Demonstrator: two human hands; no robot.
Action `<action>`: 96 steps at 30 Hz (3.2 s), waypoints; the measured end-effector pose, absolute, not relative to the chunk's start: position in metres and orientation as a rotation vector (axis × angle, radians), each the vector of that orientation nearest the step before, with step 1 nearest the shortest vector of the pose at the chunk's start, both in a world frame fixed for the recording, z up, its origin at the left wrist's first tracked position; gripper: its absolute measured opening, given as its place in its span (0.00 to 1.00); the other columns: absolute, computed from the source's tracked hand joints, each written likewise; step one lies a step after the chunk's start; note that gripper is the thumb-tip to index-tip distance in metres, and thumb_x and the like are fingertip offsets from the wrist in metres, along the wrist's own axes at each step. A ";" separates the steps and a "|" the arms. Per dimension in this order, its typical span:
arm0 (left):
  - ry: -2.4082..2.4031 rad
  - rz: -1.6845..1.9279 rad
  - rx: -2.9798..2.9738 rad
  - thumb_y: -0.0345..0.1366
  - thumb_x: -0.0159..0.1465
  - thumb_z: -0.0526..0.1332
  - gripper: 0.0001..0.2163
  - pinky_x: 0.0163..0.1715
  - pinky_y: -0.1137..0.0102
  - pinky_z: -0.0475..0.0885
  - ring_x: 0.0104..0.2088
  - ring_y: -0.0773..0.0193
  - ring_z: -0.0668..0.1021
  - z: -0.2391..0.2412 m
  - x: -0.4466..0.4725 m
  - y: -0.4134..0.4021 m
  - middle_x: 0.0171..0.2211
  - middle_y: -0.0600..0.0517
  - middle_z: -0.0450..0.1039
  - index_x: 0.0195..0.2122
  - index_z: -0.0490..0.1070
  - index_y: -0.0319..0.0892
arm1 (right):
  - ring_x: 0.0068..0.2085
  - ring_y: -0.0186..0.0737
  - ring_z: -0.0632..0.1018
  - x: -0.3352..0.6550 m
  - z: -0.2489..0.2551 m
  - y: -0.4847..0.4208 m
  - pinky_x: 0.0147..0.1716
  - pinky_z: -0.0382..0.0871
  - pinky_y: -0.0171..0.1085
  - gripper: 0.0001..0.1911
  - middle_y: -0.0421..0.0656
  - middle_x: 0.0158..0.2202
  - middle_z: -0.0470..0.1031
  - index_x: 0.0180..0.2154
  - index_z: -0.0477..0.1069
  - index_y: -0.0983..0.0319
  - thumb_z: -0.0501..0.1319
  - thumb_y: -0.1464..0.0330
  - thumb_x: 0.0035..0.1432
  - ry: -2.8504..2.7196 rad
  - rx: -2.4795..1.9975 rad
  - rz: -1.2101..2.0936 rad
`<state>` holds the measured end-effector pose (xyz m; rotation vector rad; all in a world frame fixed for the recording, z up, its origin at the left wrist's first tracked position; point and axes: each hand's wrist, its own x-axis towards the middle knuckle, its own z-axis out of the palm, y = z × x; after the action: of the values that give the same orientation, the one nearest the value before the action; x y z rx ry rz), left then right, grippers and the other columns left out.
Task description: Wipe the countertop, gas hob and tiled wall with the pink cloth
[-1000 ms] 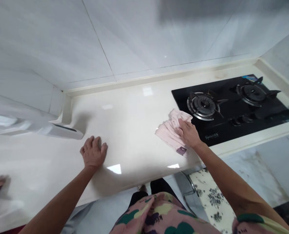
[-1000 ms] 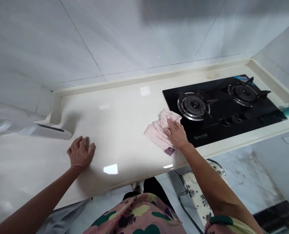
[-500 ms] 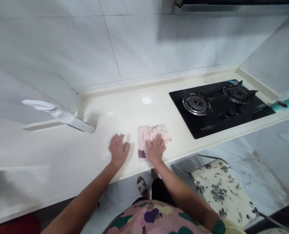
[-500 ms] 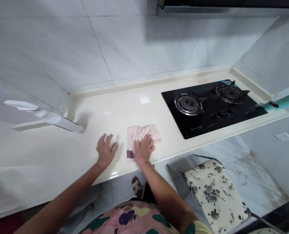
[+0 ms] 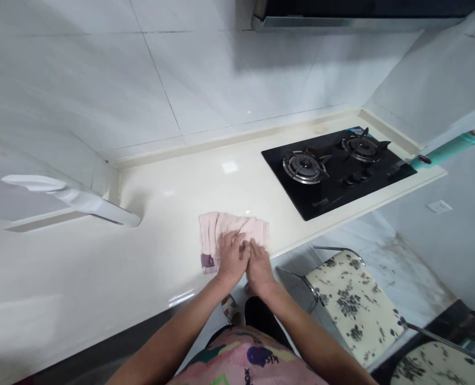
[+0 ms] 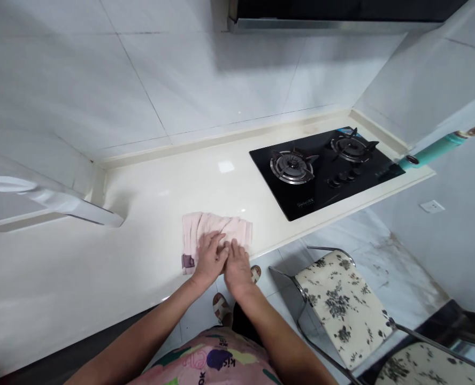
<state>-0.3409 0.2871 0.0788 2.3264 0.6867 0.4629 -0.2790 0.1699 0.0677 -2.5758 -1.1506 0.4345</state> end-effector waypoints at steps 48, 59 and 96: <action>0.214 -0.117 2.907 0.46 0.69 0.61 0.14 0.45 0.58 0.70 0.44 0.50 0.73 0.062 -0.537 0.365 0.46 0.43 0.74 0.51 0.82 0.53 | 0.73 0.66 0.56 -0.023 0.010 0.077 0.67 0.52 0.68 0.32 0.61 0.73 0.57 0.69 0.63 0.65 0.50 0.57 0.71 -0.228 -2.765 -0.304; 0.036 -0.101 2.873 0.42 0.71 0.63 0.18 0.50 0.55 0.64 0.53 0.47 0.70 0.070 -0.306 0.233 0.56 0.40 0.72 0.61 0.75 0.52 | 0.73 0.66 0.55 -0.023 0.014 0.076 0.68 0.51 0.67 0.33 0.60 0.73 0.57 0.70 0.62 0.64 0.50 0.55 0.71 -0.231 -2.783 -0.285; 0.061 -0.223 2.892 0.48 0.64 0.71 0.40 0.72 0.35 0.48 0.77 0.31 0.45 0.056 -0.269 0.220 0.80 0.39 0.40 0.75 0.59 0.53 | 0.74 0.67 0.54 -0.023 0.015 0.077 0.67 0.51 0.68 0.34 0.62 0.73 0.55 0.71 0.60 0.66 0.48 0.56 0.72 -0.249 -2.813 -0.240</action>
<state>-0.2692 0.2201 0.0565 2.8917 0.0606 -0.2228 -0.0230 0.0774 0.0146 -2.8129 -0.2490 -0.2397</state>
